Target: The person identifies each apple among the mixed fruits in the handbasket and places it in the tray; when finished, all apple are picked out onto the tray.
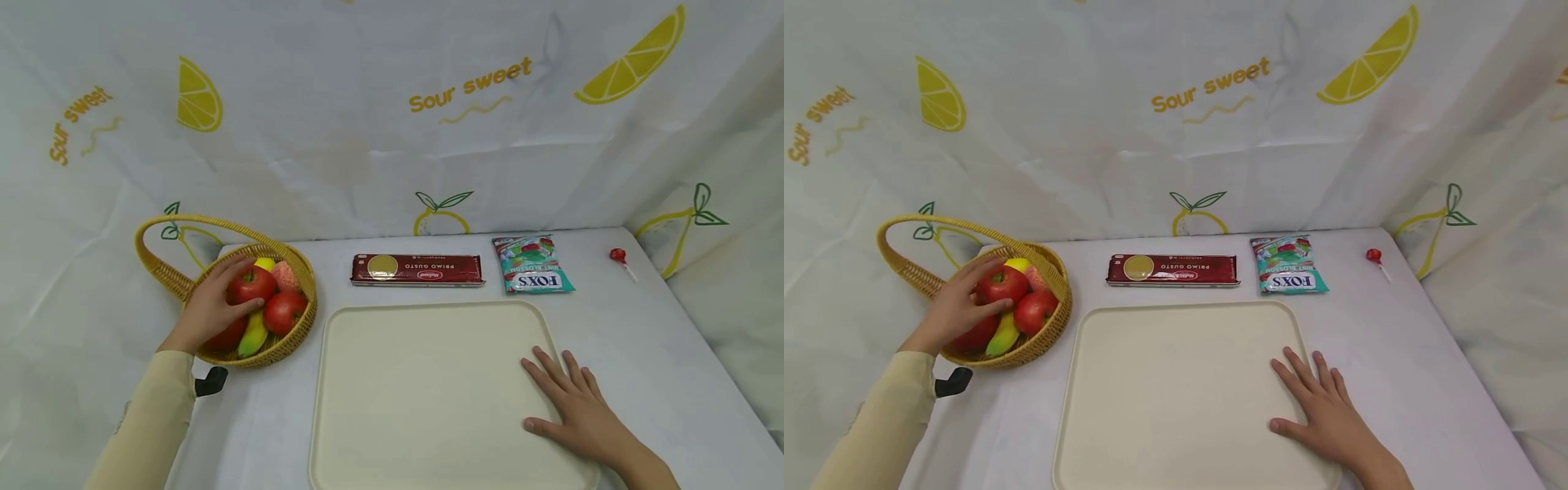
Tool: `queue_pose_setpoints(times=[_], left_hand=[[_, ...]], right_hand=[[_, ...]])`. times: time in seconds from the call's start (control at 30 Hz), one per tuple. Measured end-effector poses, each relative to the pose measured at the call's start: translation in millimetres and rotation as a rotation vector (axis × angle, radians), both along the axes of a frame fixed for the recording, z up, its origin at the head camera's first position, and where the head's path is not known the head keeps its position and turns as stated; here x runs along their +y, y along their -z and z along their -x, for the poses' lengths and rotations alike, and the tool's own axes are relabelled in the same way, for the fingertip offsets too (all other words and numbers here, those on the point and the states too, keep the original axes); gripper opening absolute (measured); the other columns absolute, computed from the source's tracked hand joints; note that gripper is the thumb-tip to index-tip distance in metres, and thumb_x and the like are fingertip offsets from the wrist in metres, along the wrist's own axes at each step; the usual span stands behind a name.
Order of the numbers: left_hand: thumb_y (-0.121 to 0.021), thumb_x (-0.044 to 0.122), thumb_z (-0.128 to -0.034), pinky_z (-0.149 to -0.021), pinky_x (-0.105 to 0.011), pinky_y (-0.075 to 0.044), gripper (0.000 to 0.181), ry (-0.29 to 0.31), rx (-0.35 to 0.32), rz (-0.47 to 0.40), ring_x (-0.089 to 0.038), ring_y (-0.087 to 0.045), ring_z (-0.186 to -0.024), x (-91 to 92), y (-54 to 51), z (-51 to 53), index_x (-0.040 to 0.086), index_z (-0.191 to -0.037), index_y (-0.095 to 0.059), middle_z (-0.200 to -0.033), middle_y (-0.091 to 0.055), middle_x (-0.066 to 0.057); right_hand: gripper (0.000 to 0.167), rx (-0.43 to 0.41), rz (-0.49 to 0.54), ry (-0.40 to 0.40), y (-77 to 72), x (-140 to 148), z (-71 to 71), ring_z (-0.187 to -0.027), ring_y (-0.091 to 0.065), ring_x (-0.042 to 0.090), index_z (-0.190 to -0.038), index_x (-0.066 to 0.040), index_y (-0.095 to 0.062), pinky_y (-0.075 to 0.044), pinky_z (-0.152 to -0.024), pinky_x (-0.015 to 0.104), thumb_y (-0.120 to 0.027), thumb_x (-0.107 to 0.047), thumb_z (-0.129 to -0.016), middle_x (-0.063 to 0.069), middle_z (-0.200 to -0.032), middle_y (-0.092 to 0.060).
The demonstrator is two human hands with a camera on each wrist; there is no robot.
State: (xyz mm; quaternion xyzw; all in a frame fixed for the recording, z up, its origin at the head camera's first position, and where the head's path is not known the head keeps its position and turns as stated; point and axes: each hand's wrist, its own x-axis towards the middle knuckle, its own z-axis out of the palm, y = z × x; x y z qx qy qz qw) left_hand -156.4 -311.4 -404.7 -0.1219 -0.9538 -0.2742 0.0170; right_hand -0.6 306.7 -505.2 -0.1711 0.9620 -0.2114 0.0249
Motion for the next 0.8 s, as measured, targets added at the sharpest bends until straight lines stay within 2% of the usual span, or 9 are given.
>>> queue_pose_setpoints(times=[0.2,0.43,0.53,0.67,0.8], left_hand=[[-0.083,0.026,-0.0865,-0.102,-0.073,-0.035,0.075,0.001,-0.036,0.037,-0.05,-0.036,-0.137,-0.4,3.2,2.8,0.009,-0.149,-0.047,-0.159,-0.031,-0.019],[-0.083,0.027,-0.087,-0.101,-0.073,-0.036,0.07,0.008,-0.019,0.048,-0.049,-0.038,-0.134,-0.6,5.4,7.0,0.011,-0.147,-0.051,-0.157,-0.035,-0.017],[-0.083,0.027,-0.0865,-0.101,-0.072,-0.036,0.068,0.005,0.013,0.042,-0.049,-0.04,-0.133,-0.9,6.3,7.6,0.011,-0.145,-0.053,-0.155,-0.039,-0.017],[-0.085,0.025,-0.0849,-0.099,-0.07,-0.039,0.065,-0.01,0.098,0.009,-0.046,-0.044,-0.13,-3.3,5.8,5.7,0.012,-0.142,-0.057,-0.151,-0.044,-0.017],[-0.085,0.024,-0.0844,-0.095,-0.07,-0.042,0.064,-0.043,0.127,-0.038,-0.045,-0.048,-0.126,0.5,-7.6,-2.7,0.016,-0.142,-0.057,-0.149,-0.046,-0.016]], right_hand=[[0.091,-0.011,0.01,-0.001,1.8,1,-1.0,-0.151,0.0,0.048,-0.161,-0.027,-0.031,0.014,-0.116,0.062,-0.074,-0.057,-0.086,0.002,-0.169,-0.016],[0.092,-0.01,0.014,0.006,2.4,1,-1.3,-0.151,0.0,0.049,-0.161,-0.027,-0.031,0.013,-0.116,0.063,-0.075,-0.057,-0.085,0.002,-0.169,-0.016],[0.092,-0.018,0.015,0.011,1.7,1,-1.3,-0.15,0.001,0.049,-0.16,-0.027,-0.031,0.014,-0.116,0.063,-0.074,-0.058,-0.085,0.002,-0.169,-0.015],[0.092,-0.026,0.017,0.012,0.9,1,-0.6,-0.15,0.0,0.049,-0.16,-0.027,-0.032,0.013,-0.115,0.064,-0.074,-0.058,-0.085,0.002,-0.169,-0.016],[0.092,-0.031,0.013,0.015,0.2,1,0.2,-0.15,0.0,0.049,-0.16,-0.027,-0.032,0.013,-0.115,0.064,-0.074,-0.059,-0.085,0.003,-0.169,-0.016]])
